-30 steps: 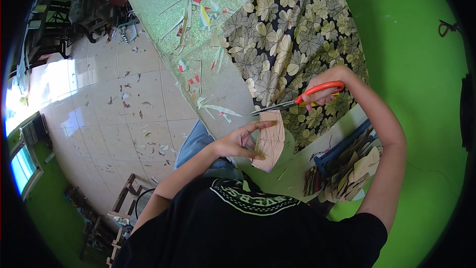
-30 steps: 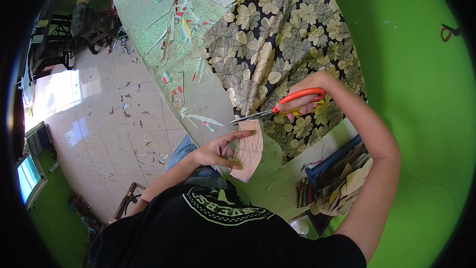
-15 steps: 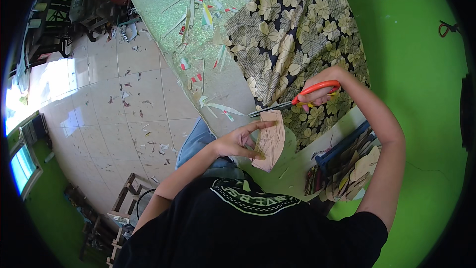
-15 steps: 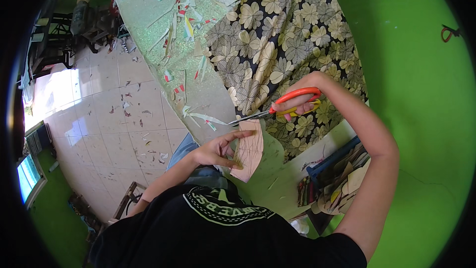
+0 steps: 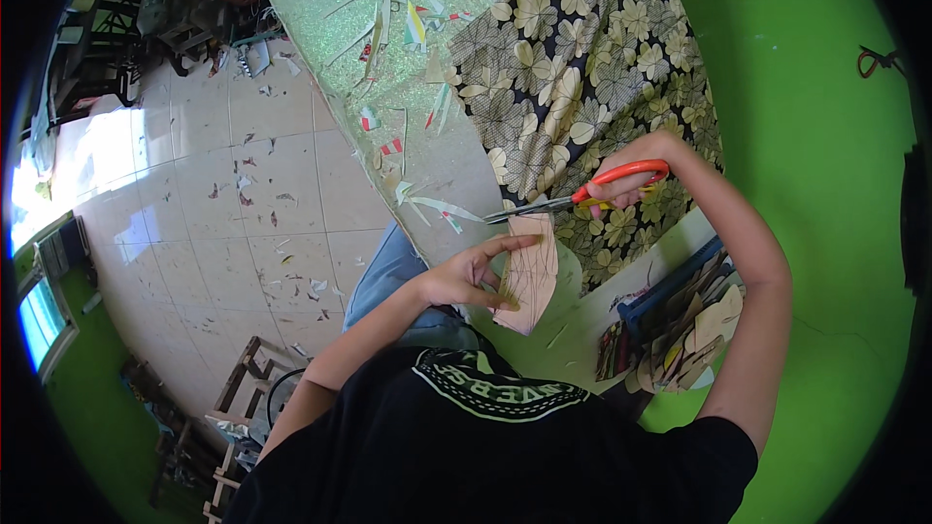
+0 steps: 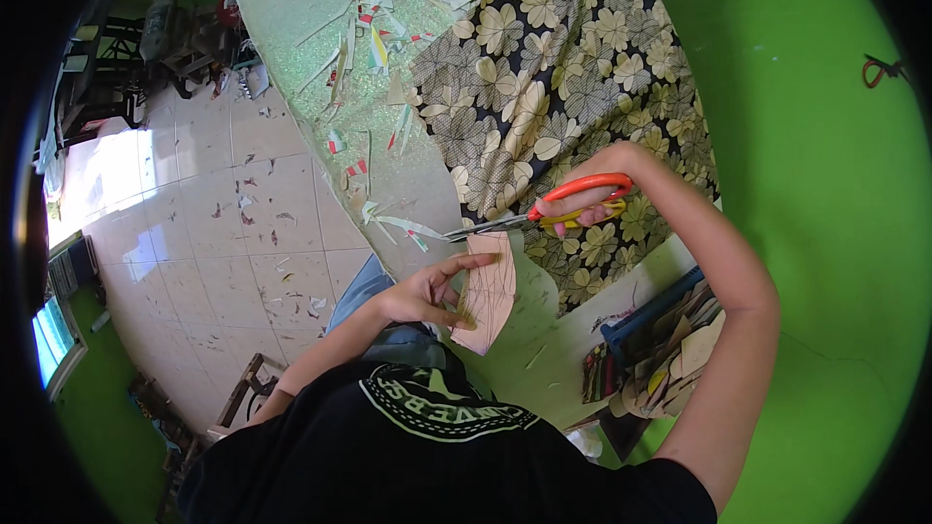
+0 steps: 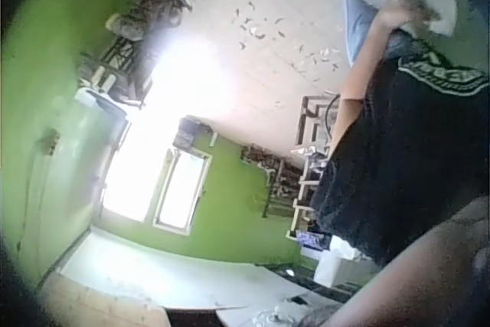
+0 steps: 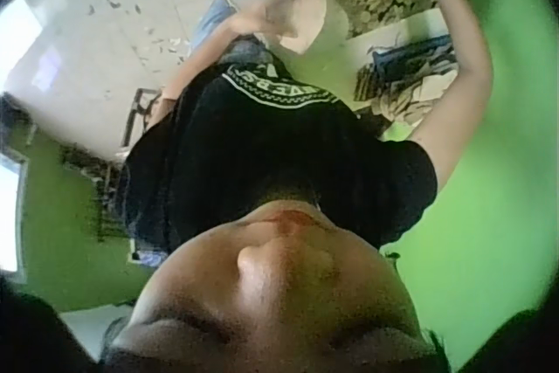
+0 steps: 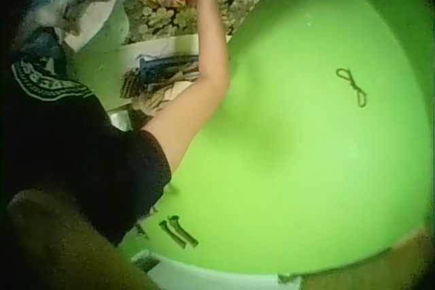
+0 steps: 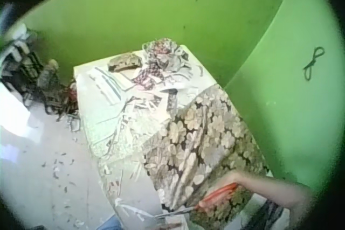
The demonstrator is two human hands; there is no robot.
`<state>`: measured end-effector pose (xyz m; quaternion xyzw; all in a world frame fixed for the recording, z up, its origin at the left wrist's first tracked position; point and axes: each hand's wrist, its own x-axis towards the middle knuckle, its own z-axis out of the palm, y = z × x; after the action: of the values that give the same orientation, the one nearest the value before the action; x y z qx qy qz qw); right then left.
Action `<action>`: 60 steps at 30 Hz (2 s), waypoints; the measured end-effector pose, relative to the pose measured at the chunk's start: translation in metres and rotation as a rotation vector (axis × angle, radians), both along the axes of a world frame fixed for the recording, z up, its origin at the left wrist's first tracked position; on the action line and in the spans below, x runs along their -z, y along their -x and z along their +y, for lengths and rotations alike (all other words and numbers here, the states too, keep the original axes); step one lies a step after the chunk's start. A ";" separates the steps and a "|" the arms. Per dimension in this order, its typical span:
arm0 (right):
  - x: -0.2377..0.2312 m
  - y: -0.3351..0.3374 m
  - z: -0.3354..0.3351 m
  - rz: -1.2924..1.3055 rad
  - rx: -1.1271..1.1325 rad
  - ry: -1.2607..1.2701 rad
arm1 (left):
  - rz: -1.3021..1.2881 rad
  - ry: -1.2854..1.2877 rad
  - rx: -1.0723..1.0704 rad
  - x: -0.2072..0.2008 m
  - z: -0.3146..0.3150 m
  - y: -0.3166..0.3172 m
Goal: The person cuts patterned fabric pieces on a work table using scissors following cardboard templates.
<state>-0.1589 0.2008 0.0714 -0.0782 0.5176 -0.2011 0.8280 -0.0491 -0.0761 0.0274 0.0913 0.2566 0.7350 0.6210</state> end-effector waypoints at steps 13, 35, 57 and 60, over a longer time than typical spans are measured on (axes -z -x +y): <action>-0.003 0.000 -0.013 -0.047 0.020 -0.030 | 0.006 -0.030 -0.014 0.004 -0.004 -0.001; -0.010 -0.008 -0.026 0.045 0.039 -0.068 | 0.060 0.013 0.034 0.006 -0.007 -0.002; -0.014 -0.137 -0.043 0.889 1.256 0.012 | 0.524 0.255 -0.277 0.010 -0.005 -0.001; 0.024 -0.162 -0.074 1.158 1.559 0.148 | 0.483 0.275 -0.378 0.004 0.003 0.002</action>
<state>0.0032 0.1271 0.0472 0.1477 0.7372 -0.6553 0.0727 -0.0508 -0.0729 0.0230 0.1290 0.5052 0.7528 0.4017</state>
